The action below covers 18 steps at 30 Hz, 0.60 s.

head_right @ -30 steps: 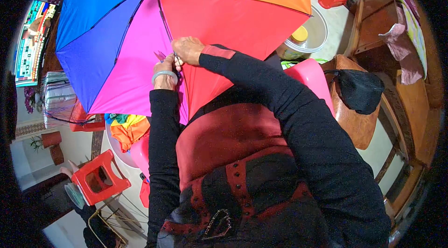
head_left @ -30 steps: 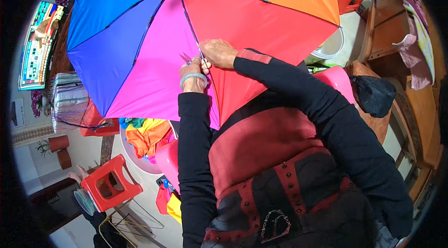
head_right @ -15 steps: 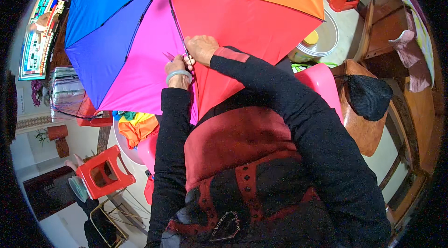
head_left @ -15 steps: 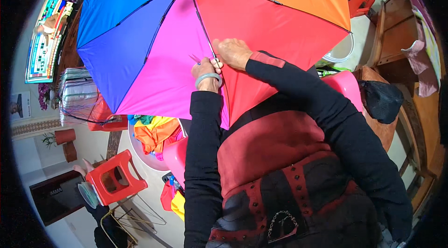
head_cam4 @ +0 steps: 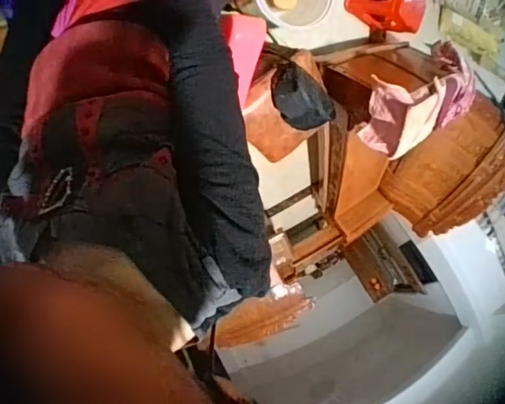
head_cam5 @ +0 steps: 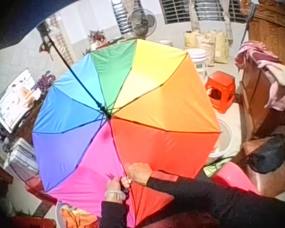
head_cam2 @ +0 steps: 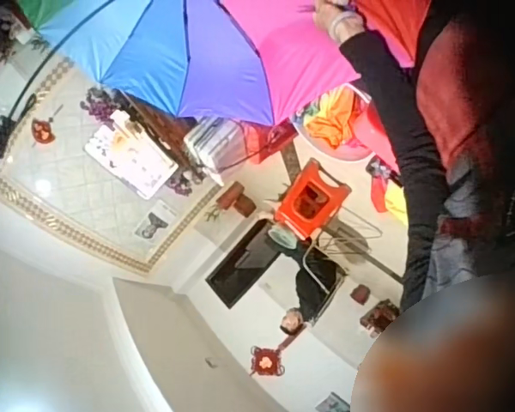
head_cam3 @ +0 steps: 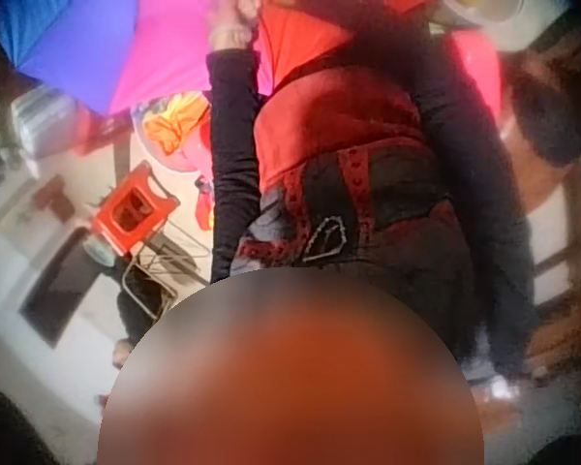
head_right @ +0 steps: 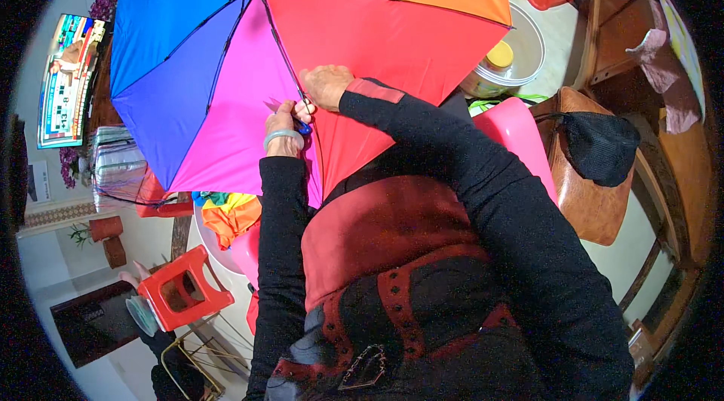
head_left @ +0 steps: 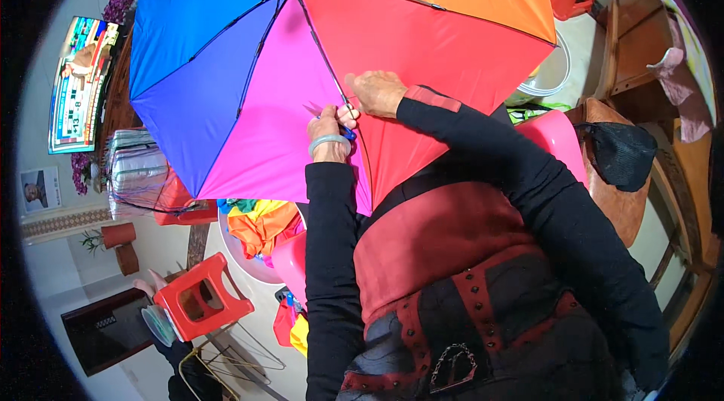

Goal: Repairing a rainbow umbrella by sewing the fabric back onto the ribs using a needle and thread.

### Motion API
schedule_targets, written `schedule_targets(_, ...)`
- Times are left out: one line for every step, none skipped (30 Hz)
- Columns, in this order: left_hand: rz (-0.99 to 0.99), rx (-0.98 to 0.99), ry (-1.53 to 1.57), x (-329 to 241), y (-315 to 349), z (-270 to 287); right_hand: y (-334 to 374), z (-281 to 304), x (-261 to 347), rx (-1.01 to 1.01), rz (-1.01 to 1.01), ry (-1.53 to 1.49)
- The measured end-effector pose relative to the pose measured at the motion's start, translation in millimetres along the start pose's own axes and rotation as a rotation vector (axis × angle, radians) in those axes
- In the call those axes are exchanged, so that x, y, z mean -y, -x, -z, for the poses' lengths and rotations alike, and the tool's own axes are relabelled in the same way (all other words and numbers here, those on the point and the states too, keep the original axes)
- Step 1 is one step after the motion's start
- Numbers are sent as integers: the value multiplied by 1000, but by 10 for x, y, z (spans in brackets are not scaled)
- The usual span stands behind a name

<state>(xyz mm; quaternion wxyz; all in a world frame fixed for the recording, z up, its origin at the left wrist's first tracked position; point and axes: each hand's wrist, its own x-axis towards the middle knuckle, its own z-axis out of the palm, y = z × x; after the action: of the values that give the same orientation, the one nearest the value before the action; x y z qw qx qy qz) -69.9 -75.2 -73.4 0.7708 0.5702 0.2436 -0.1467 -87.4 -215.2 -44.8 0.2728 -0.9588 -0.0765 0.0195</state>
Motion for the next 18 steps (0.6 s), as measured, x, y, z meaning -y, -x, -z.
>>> schedule_targets(9, 9, 1, -8, -3, 0, -4, 11, 0, 9, -2, -4)
schedule_targets(21, 18, 0, -8, 5, 2, 1, 12, -2, 20, -6, -10)
schedule_targets(33, 26, 0, -10, 11, 5, 4, 13, -5, 31, -9, -16)
schedule_targets(34, 30, -7, -16, 17, 12, 2, 7, -10, 28, -15, -20)
schedule_targets(32, 45, -28, -26, 22, 21, -5, -8, -16, 19, -4, -28)
schedule_targets(30, 60, -48, -35, 26, 31, -13, -23, -20, 11, 7, -36)
schedule_targets(25, 76, -67, -47, 22, 32, -29, -36, -35, 1, 21, -42)
schedule_targets(24, 79, -72, -50, 14, 35, -46, -48, -52, -3, 18, -44)
schedule_targets(23, 93, -83, -42, -2, 48, -67, -59, -70, 5, 29, -60)
schedule_targets(22, 106, -94, -39, -11, 57, -91, -71, -86, 15, 42, -76)
schedule_targets(21, 118, -103, -39, -23, 65, -117, -84, -99, 25, 56, -91)
schedule_targets(21, 117, -104, -44, -15, 57, -142, -99, -101, 25, 56, -93)
schedule_targets(19, 117, -127, -41, -6, 48, -172, -118, -96, -43, 107, -145)
schedule_targets(17, 117, -149, -43, 10, 34, -201, -136, -92, -111, 157, -197)
schedule_targets(16, 117, -171, -41, 15, 30, -224, -151, -99, -178, 207, -248)
schedule_targets(17, 115, -169, -41, 8, 22, -252, -156, -127, -175, 208, -248)
schedule_targets(25, 139, -159, -40, -5, 43, -286, -167, -139, -113, 166, -173)
schedule_targets(33, 163, -148, -38, -21, 57, -311, -179, -155, -51, 125, -96)
